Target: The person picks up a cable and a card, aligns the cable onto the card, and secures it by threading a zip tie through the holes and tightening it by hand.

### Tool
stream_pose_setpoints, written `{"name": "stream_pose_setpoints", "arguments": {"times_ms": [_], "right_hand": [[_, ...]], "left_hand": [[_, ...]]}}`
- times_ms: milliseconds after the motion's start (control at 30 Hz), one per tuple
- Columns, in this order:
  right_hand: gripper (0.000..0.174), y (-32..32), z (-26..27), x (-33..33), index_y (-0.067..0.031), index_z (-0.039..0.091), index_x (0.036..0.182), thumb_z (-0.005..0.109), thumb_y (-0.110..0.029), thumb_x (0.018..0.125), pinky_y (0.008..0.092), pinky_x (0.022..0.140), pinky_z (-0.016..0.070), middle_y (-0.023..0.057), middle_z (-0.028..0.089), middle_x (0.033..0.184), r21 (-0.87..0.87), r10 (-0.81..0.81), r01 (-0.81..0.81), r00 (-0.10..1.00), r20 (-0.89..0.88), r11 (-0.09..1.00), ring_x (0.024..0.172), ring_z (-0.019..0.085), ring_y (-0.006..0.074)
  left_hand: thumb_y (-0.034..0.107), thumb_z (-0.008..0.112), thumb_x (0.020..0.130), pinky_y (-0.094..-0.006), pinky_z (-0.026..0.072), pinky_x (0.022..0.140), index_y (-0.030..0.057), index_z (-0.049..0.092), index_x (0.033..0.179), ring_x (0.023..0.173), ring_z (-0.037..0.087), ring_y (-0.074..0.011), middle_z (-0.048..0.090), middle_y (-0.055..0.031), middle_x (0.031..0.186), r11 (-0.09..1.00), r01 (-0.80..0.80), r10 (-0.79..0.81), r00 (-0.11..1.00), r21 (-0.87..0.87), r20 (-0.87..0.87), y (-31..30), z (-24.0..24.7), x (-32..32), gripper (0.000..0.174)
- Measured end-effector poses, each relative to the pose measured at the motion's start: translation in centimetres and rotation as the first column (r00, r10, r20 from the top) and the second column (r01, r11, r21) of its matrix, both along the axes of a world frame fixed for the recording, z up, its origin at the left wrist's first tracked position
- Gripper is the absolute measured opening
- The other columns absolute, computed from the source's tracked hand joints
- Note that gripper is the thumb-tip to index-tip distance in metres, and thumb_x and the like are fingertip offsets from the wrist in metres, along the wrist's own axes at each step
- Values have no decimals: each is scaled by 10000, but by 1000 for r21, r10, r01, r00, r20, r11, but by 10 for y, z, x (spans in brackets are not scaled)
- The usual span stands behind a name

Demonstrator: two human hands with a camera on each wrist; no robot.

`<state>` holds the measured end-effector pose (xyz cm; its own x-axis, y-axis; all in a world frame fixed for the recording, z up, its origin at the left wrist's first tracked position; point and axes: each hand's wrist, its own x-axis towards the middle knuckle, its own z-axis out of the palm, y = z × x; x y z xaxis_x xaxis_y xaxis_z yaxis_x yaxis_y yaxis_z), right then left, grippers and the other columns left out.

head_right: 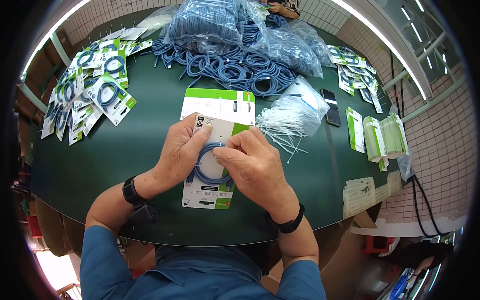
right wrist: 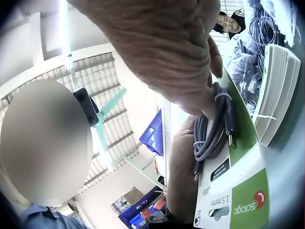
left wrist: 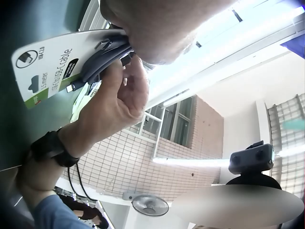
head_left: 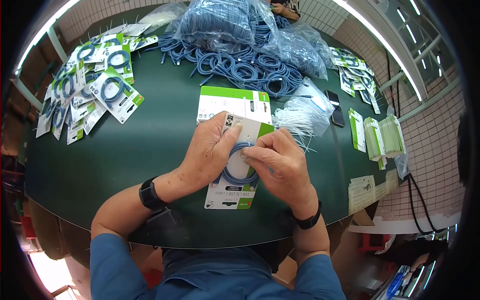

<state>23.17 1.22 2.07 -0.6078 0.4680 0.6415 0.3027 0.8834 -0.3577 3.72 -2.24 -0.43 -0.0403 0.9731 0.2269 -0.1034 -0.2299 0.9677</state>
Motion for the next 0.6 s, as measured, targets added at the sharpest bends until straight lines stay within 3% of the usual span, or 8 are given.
{"name": "stream_pose_setpoints", "arguments": {"times_ms": [200,367,467,600], "right_hand": [[343,3,-2,1,-134,784,962,871,38,679,322,587,466,4,619,856,126,12,-12,1000,1,992,745,580,211],[314,2,-1,-3,-105,760,930,866,41,673,328,578,467,20,608,860,204,-3,3,1000,0,979,745,579,219],[289,5,-3,-3,-66,720,906,862,43,680,343,581,478,44,610,874,259,-7,23,998,-64,966,748,585,236],[284,8,-3,-1,-44,688,896,861,40,687,353,582,485,64,615,882,287,-51,87,990,-129,954,747,592,252]], "left_hand": [[185,524,1123,-281,579,844,-43,631,1278,961,686,-99,758,-102,1122,998,66,-67,998,-23,-18,0,-2,-3,296],[184,568,1107,-286,580,849,-38,631,1281,956,682,-95,758,-93,1127,998,65,-65,997,-24,-35,-1,1,-3,289],[129,637,1053,-313,587,832,-48,636,1249,938,695,-121,762,-113,1083,994,106,-106,994,15,38,-5,9,-1,264],[106,690,1027,-301,587,852,-41,654,1260,963,693,-116,762,-104,1118,983,161,-155,985,85,-73,-4,9,-3,278]]}}
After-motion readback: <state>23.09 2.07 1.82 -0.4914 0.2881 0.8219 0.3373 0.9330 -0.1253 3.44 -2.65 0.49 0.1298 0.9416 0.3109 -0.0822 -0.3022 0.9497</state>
